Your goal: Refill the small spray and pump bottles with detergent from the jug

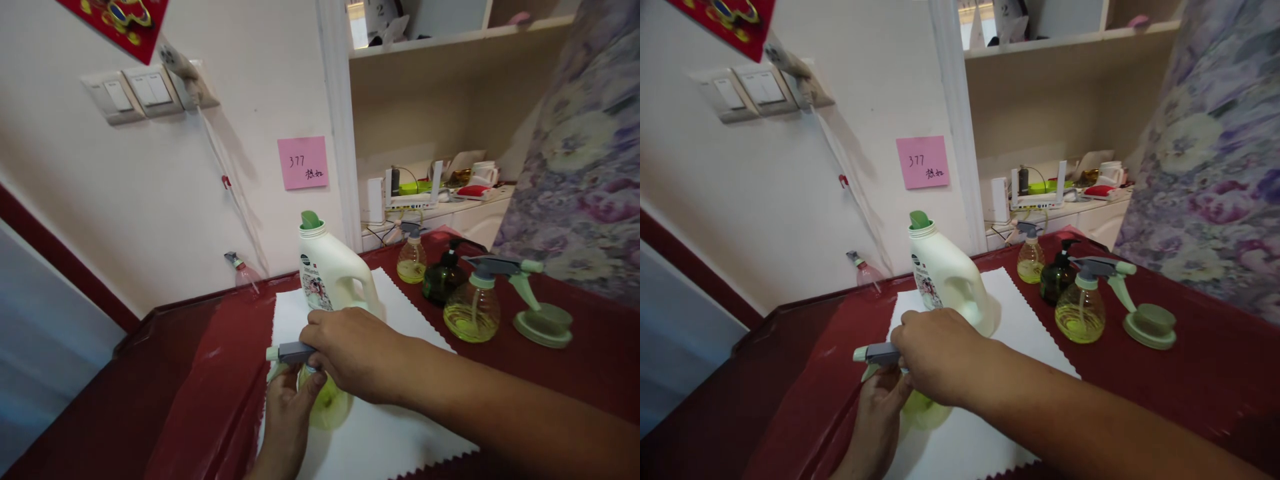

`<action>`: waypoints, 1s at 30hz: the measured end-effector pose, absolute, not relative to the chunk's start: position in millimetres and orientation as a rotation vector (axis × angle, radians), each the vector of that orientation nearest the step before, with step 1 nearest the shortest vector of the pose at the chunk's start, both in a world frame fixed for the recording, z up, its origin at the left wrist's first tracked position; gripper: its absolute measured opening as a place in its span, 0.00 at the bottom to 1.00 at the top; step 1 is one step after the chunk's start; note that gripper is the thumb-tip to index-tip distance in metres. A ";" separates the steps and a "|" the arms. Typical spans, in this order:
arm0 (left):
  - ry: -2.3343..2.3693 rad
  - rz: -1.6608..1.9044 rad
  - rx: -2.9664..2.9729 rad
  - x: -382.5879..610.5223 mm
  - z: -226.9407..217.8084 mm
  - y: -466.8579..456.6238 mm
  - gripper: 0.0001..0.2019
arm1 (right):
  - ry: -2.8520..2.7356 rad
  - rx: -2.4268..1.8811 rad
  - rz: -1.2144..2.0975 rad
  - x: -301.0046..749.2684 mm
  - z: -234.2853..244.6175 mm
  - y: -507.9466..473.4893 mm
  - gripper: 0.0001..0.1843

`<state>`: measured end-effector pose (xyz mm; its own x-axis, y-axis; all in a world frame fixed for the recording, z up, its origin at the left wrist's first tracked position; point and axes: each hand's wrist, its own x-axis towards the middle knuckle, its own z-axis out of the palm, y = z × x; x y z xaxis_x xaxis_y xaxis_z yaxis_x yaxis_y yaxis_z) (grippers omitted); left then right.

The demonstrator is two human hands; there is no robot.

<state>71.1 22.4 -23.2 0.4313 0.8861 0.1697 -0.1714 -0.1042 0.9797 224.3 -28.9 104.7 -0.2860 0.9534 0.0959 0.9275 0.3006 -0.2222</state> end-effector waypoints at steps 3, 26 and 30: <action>0.702 1.021 1.386 68.9 -28.1 22.7 0.18 | -2.349 -1.749 0.191 224.0 106.0 -29.7 0.07; 0.698 1.056 1.427 74.0 -18.2 16.4 0.18 | -2.344 -1.717 0.168 226.9 103.3 -29.3 0.07; 0.720 1.003 1.513 67.3 -28.3 21.2 0.19 | -2.343 -1.723 0.184 226.5 103.3 -29.6 0.06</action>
